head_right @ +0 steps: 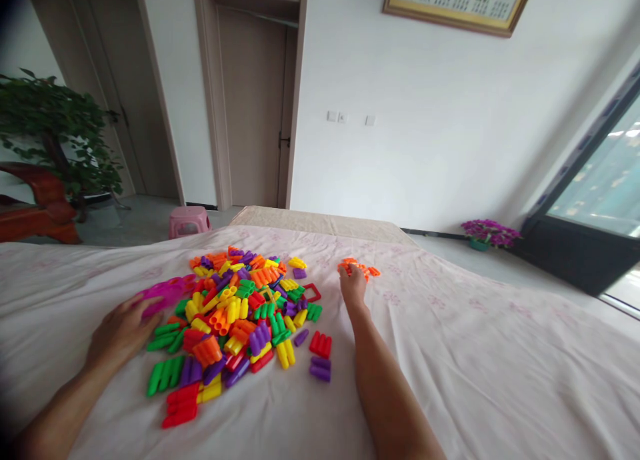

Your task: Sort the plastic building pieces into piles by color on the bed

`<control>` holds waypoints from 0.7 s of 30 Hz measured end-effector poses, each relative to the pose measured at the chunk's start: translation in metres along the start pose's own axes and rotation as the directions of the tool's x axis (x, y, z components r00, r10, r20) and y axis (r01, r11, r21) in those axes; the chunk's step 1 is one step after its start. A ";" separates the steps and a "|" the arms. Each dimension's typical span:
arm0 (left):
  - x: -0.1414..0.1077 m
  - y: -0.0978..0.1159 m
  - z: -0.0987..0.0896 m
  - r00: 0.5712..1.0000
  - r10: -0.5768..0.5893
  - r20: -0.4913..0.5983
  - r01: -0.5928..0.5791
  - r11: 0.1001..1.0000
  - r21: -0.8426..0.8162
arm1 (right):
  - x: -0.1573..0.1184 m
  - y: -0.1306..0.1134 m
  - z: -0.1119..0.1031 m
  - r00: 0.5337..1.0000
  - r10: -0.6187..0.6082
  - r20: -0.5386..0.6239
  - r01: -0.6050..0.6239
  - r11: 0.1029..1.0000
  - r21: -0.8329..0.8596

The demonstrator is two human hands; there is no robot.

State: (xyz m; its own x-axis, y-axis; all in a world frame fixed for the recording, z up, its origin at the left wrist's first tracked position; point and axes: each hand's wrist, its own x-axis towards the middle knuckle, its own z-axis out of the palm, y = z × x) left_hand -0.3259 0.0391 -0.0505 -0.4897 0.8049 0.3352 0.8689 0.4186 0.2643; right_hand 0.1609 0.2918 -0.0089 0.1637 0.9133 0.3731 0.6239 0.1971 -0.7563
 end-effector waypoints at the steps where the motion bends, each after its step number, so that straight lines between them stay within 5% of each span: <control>1: 0.000 0.000 0.000 1.000 -0.004 0.001 0.004 1.000 -0.003 | 0.003 0.008 -0.004 0.999 0.031 -0.034 -0.031 1.000 0.006; 7: -0.002 0.001 -0.002 1.000 -0.022 0.007 0.022 1.000 -0.008 | 0.014 0.030 -0.010 0.953 0.166 -0.255 -0.153 0.986 0.070; 12: -0.002 0.003 -0.003 1.000 -0.009 -0.006 0.009 1.000 0.005 | 0.011 0.026 -0.001 0.950 0.103 -0.295 -0.060 0.987 0.150; 17: -0.002 0.003 -0.002 1.000 -0.014 -0.014 0.014 1.000 0.007 | -0.004 -0.006 0.018 0.998 -0.058 -0.025 0.063 0.956 0.286; 21: -0.001 0.003 -0.003 1.000 -0.012 -0.011 0.012 1.000 -0.005 | -0.023 -0.034 0.030 0.940 -0.243 0.239 0.183 0.952 0.247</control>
State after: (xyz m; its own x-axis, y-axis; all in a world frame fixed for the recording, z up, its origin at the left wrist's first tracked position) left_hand -0.3228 0.0387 -0.0470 -0.5007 0.7953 0.3418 0.8627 0.4260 0.2726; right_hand 0.1131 0.2744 -0.0077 -0.1805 0.8960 0.4058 0.4347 0.4427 -0.7842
